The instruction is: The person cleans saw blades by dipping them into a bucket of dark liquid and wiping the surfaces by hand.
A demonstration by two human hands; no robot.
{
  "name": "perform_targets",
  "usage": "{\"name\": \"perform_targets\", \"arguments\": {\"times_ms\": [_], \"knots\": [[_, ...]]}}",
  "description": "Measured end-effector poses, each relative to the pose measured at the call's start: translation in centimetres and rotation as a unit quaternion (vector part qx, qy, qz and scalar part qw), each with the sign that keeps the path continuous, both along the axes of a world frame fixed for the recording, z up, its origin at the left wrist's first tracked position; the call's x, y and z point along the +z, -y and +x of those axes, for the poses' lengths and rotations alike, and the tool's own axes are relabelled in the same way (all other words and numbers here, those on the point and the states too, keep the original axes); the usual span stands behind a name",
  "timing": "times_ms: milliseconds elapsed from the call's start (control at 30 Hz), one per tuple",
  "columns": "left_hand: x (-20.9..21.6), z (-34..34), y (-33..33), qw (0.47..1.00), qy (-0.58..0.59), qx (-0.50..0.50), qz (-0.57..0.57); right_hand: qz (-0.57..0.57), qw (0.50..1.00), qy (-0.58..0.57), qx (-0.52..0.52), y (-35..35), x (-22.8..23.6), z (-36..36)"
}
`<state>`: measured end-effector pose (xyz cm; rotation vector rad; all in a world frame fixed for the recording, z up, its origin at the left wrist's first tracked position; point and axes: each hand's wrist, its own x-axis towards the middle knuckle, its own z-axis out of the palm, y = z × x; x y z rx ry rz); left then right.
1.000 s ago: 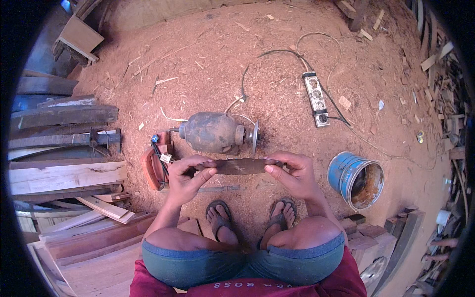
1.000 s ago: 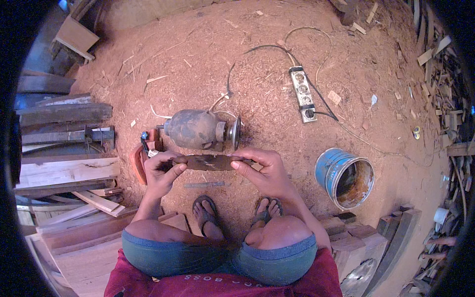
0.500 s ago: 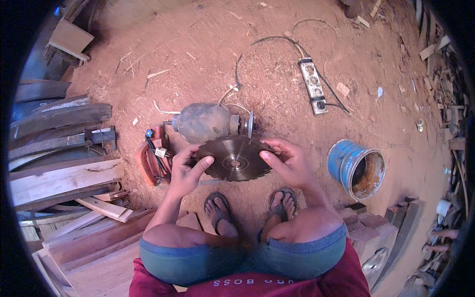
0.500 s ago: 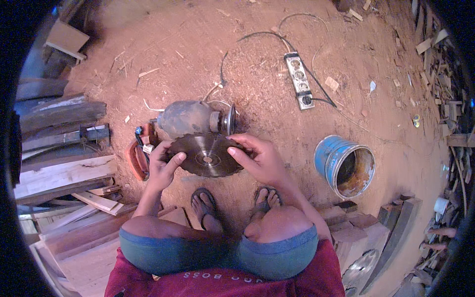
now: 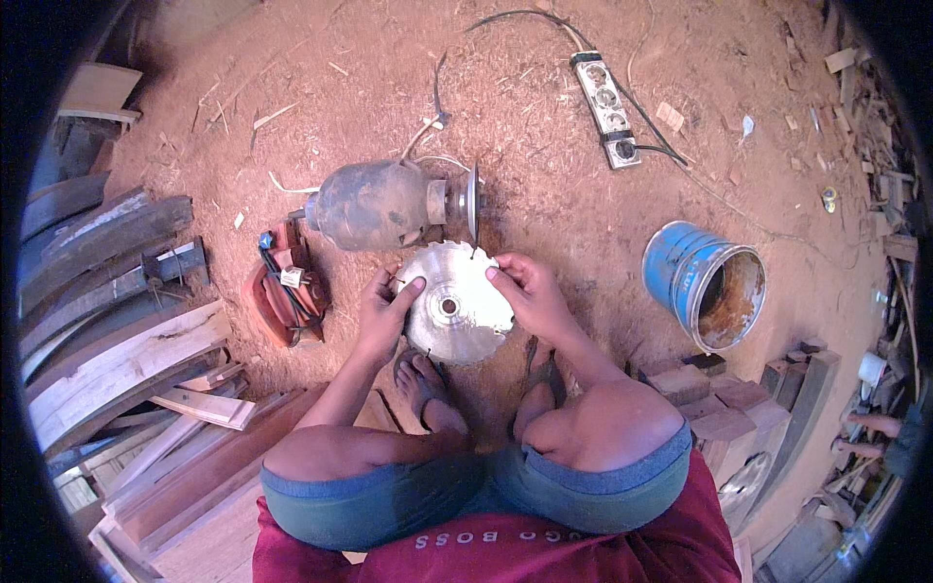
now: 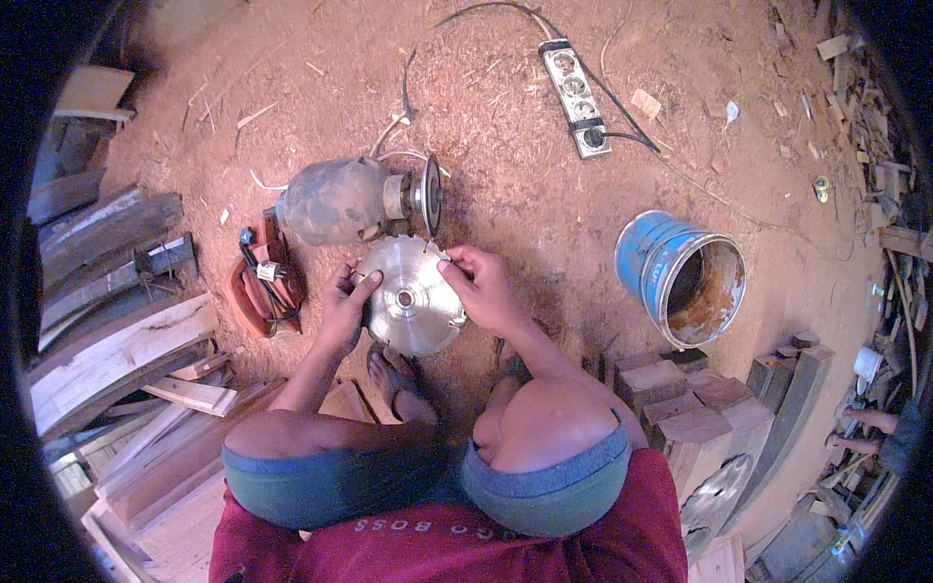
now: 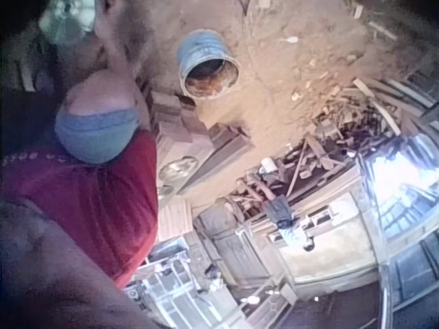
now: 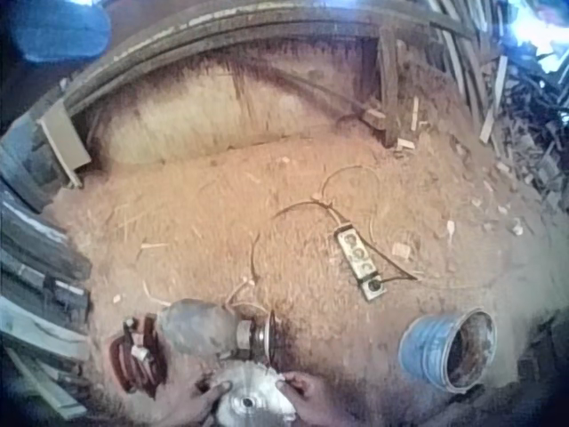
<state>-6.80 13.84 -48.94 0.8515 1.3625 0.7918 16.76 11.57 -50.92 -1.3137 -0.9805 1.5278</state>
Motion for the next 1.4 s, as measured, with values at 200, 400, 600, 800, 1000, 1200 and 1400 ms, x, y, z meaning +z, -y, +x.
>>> {"name": "perform_targets", "arguments": {"times_ms": [200,400,600,800,1000,1200,1400], "knots": [[-1.0,0.6,0.1,1.000,-0.014,0.018,-0.013,-0.013,1.000,0.022,-0.011,-0.2,-2.0,-0.3],[-1.6,0.7,0.0,0.997,-0.065,0.017,-0.022,-0.031,0.999,0.040,-0.002,-0.2,-1.7,-0.1],[-2.4,0.9,0.1,0.998,-0.053,0.030,-0.001,-0.033,0.998,0.053,-0.006,-0.5,-2.7,-0.2],[-2.6,0.8,0.2,0.998,-0.056,0.026,-0.007,-0.048,0.995,0.085,-0.007,-0.8,-1.7,-0.2],[-2.2,1.0,0.3,0.995,-0.090,0.029,-0.037,-0.077,0.994,0.076,-0.010,-0.9,-1.4,-0.2],[-2.4,1.0,0.4,0.996,-0.078,0.035,-0.022,-0.048,0.995,0.092,-0.003,-0.9,-2.3,-0.2],[-2.6,1.0,0.4,0.998,-0.058,0.035,-0.016,-0.049,0.996,0.075,-0.010,-0.9,-2.6,-0.3]]}}
